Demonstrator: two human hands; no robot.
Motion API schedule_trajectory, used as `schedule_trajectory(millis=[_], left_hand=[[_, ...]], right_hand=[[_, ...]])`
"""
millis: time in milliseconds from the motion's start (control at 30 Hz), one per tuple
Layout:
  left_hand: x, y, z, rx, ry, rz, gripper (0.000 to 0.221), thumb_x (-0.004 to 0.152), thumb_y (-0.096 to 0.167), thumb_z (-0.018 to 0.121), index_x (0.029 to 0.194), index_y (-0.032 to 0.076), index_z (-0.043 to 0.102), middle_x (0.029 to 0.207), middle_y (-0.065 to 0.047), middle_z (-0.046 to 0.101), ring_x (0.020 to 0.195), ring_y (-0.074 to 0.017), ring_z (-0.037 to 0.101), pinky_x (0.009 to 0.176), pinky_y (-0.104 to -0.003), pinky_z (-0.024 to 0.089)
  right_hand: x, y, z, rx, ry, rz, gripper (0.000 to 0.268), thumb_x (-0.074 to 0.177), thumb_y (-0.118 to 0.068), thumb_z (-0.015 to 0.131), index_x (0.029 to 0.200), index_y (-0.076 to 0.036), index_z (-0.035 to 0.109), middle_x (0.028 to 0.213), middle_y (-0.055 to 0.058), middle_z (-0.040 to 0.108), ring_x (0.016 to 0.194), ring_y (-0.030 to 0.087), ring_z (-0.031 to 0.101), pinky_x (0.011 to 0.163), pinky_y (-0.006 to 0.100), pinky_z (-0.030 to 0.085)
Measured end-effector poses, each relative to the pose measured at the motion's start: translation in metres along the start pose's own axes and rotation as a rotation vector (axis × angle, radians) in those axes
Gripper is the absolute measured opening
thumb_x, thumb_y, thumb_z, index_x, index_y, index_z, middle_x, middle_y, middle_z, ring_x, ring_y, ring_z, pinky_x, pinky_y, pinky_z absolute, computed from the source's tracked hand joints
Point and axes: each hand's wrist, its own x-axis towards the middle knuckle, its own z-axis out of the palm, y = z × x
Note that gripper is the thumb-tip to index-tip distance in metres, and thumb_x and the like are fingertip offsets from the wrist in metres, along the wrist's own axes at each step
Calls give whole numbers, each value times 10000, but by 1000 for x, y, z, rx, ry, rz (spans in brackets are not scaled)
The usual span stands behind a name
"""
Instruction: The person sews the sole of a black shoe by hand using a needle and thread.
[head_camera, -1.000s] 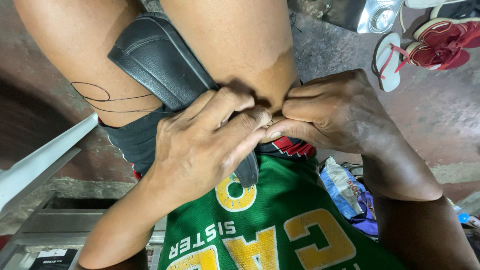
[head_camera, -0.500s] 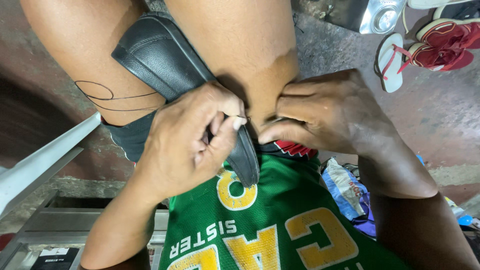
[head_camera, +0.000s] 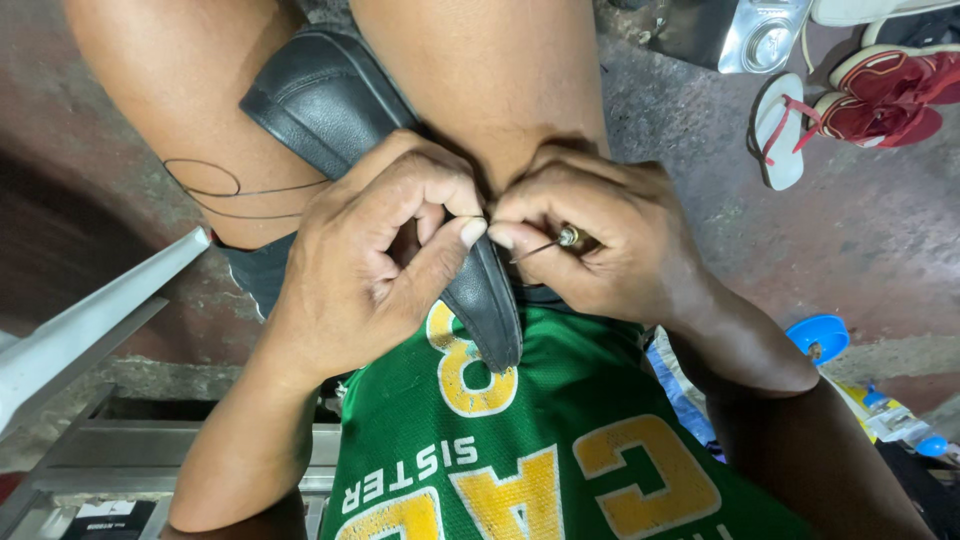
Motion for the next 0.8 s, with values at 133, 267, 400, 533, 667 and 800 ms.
schedule_trajectory(millis=[133, 267, 400, 533, 667, 800], left_hand=[[-1, -1, 1, 8, -41, -47, 123, 1013, 28, 668, 1099, 51, 583, 938, -56, 632, 691, -79, 616, 645, -230, 493], [-2, 1, 1, -42, -79, -101, 146, 995, 20, 658, 1100, 60, 566, 875, -29, 621, 746, -82, 633, 686, -244, 502], [-13, 5, -8, -257, -102, -162, 173, 1020, -26, 582, 1176, 43, 556, 947, -35, 619, 817, -82, 613, 761, -233, 516], [-18, -3, -10, -576, -159, -231, 170, 1024, -68, 525, 1171, 17, 535, 973, -56, 645, 910, -95, 677, 751, -220, 539], [-22, -12, -14, -741, -152, -284, 231, 1015, -90, 509, 1226, 0, 542, 981, -83, 716, 836, -97, 717, 661, -186, 525], [-22, -15, -13, -770, -163, -209, 355, 1046, -141, 468, 1375, -24, 530, 1128, -134, 726, 1009, -162, 739, 799, -255, 632]], right_hand=[[0, -3, 0, -162, 16, 3, 157, 937, -18, 786, 973, -21, 633, 913, 60, 644, 723, 78, 625, 624, 253, 523], [3, -2, 4, -105, 25, -8, 164, 971, -18, 771, 1077, -29, 646, 959, 46, 649, 782, 82, 654, 618, 216, 541], [1, -6, -3, -51, -50, 44, 195, 950, 24, 715, 1135, -7, 661, 1045, 73, 687, 806, 100, 704, 644, 220, 583], [-6, -12, -2, -84, -140, 49, 268, 897, -85, 793, 1147, -36, 709, 1136, 70, 678, 911, 119, 707, 713, 234, 604], [-14, -8, 10, -129, -118, -10, 81, 925, -93, 749, 975, -83, 686, 1125, 21, 681, 980, 121, 685, 806, 259, 584], [-24, 1, -6, 384, -315, 180, 27, 962, -65, 663, 986, -61, 653, 1044, 7, 679, 876, 67, 630, 730, 224, 507]])
